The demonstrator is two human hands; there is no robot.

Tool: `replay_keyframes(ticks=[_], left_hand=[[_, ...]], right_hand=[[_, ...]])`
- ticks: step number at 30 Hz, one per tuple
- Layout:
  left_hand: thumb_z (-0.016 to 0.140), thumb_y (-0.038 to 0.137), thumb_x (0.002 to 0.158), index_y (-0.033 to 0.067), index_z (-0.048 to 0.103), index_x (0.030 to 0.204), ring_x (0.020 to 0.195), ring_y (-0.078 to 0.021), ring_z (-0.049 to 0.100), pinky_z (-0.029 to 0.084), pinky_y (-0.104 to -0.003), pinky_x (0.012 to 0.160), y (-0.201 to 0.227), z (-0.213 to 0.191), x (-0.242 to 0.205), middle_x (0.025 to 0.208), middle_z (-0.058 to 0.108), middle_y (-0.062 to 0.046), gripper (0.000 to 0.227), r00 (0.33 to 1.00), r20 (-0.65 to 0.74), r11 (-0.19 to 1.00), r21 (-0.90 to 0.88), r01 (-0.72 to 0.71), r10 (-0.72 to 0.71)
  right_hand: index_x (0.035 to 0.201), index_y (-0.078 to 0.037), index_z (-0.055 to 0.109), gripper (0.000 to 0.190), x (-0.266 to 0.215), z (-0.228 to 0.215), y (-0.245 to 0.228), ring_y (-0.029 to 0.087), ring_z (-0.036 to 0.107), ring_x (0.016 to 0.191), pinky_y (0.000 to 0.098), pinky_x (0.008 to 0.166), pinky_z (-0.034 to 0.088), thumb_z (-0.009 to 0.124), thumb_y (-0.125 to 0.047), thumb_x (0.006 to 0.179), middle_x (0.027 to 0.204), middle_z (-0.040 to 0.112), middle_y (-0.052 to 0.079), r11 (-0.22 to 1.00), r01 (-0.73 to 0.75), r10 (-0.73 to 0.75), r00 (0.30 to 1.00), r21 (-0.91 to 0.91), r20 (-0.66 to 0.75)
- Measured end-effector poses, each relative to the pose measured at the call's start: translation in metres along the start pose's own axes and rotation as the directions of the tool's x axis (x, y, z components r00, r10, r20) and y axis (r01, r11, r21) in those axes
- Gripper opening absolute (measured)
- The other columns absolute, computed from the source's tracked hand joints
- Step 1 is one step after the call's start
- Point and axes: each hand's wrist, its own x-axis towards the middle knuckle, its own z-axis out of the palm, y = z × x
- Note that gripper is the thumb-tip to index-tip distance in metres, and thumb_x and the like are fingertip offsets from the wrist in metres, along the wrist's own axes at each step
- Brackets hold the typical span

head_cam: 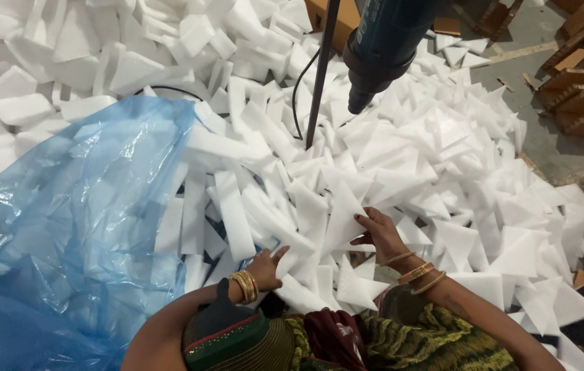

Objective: The person sits on the floor and repeatedly picks up rectangular white foam pieces from a large pile. They place each piece under a vertical wire-cutting machine, press down to cut the foam, and then drop the cut pieces back onto the pile. The process is repeated continuously throughout the clip.

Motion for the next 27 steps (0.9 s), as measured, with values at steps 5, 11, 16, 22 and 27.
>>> replay_keyframes(ticks=[5,11,16,22,27], left_hand=[[0.081,0.013,0.074,0.0315,0.016,0.161,0.13,-0.042,0.045,0.049,-0.053,0.102,0.027,-0.063,0.021,0.162,0.027,-0.018,0.11,0.89,-0.377,0.642,-0.621,-0.449,0.258],[0.07,0.016,0.081,0.0419,0.011,0.164,0.107,-0.027,0.062,0.061,-0.042,0.081,0.139,-0.185,-0.031,0.133,0.05,-0.017,0.105,0.914,-0.266,0.488,-0.781,-0.39,0.305],[0.06,0.01,0.082,0.0441,0.006,0.162,0.109,-0.0235,0.06,0.059,-0.044,0.083,0.192,-0.18,-0.043,0.139,0.049,-0.012,0.102,0.911,-0.31,0.258,-0.888,-0.38,0.272],[0.047,0.003,0.081,0.0276,0.005,0.167,0.134,-0.021,0.051,0.043,-0.036,0.112,0.192,-0.141,-0.043,0.16,0.039,-0.01,0.098,0.836,-0.439,-0.051,-0.892,-0.449,0.329],[0.042,0.005,0.083,0.0241,0.01,0.167,0.14,-0.0214,0.045,0.037,-0.035,0.116,0.184,-0.133,-0.04,0.164,0.034,-0.011,0.092,0.838,-0.429,-0.066,-0.899,-0.434,0.338]], right_hand=[[0.135,0.003,0.057,0.048,-0.014,-0.002,-0.014,0.02,0.073,0.087,0.033,0.065,0.062,0.062,-0.025,0.096,0.11,0.073,0.015,0.932,0.195,-0.225,0.972,-0.304,-0.064],[0.138,0.002,0.058,0.052,-0.044,0.012,-0.069,0.027,0.073,0.071,0.0375,0.065,0.06,0.066,-0.023,0.093,0.089,0.074,0.019,0.726,0.291,-0.469,0.872,-0.623,-0.139],[0.141,0.006,0.05,0.057,-0.066,0.016,-0.069,0.027,0.069,0.103,0.0372,0.086,0.057,0.068,-0.021,0.095,0.122,0.066,0.022,0.485,0.622,-0.726,0.678,-0.615,0.112],[0.146,-0.004,0.043,0.043,-0.053,0.009,-0.04,0.023,0.057,0.128,0.0364,0.106,0.051,0.054,-0.011,0.106,0.142,0.051,0.014,0.795,0.607,-0.591,0.779,-0.015,0.208],[0.146,-0.012,0.033,0.053,-0.062,0.019,-0.047,0.02,0.061,0.113,0.0353,0.092,0.056,0.058,-0.011,0.099,0.132,0.056,0.01,0.917,0.361,-0.392,0.892,0.168,0.225]])
